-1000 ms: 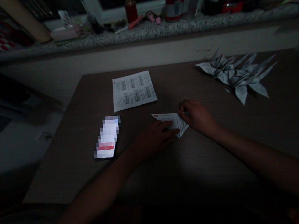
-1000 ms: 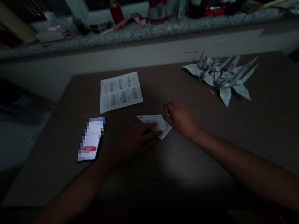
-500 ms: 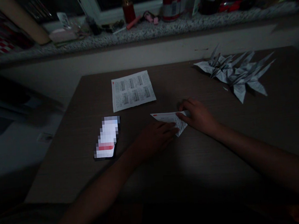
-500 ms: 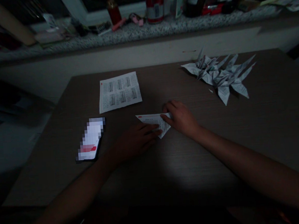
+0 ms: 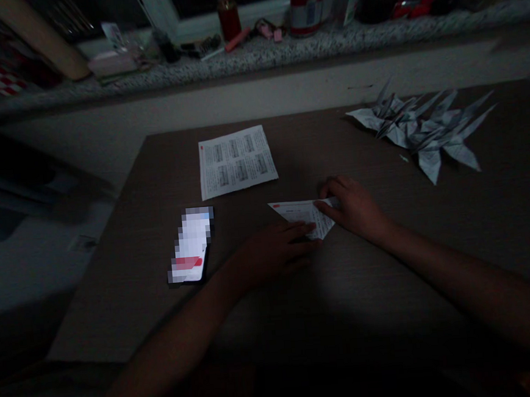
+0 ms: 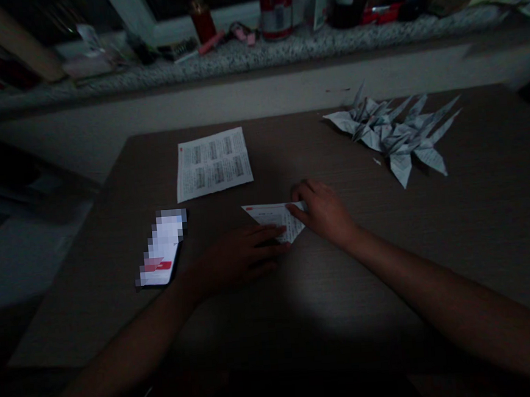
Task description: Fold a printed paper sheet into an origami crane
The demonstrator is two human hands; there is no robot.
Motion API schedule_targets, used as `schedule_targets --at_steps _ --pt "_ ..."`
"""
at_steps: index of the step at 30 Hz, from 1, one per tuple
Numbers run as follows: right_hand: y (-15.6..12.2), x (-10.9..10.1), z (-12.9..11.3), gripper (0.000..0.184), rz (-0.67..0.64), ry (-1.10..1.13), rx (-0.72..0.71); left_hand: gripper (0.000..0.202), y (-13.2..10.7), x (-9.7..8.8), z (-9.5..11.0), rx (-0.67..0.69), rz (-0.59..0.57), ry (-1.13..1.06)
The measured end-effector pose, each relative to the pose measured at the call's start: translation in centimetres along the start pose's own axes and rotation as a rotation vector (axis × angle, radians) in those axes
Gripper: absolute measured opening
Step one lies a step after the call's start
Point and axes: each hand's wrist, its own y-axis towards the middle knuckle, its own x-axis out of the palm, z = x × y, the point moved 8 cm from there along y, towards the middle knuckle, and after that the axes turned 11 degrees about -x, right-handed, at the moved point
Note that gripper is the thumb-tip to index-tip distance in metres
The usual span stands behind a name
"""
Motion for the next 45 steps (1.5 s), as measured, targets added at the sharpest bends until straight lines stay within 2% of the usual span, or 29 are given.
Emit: schedule_targets --at_steps 5,9,15,31,36,41,45 --pt "0.02 0.07 0.21 0.01 0.01 0.016 -0.003 0.037 0.17 0.18 -0.08 -0.017 0.003 -0.002" --pt "0.04 0.06 0.2 0.009 0.014 0.016 -0.006 0.044 0.4 0.2 -0.14 -0.054 -0.008 -0.001" --pt "0.07 0.02 0.01 0.009 0.015 0.016 -0.015 0.046 0.45 0.36 -0.11 -0.09 -0.057 0.034" --pt "0.21 0.13 0.09 0.009 0.002 0.022 -0.009 0.039 0.09 0.09 0.12 0.003 0.006 0.004" --pt "0.19 0.16 0.19 0.01 0.005 0.011 -0.005 0.04 0.08 -0.09 -0.02 0.002 -0.018 -0.025" --pt "0.18 0.16 0.22 0.009 0.015 0.004 -0.009 0.05 0.19 0.0 -0.67 -0.041 -0.049 -0.085" --pt "0.19 0.15 0.11 0.008 0.023 0.008 -0.019 0.047 0.3 0.07 -0.52 -0.034 -0.055 -0.035"
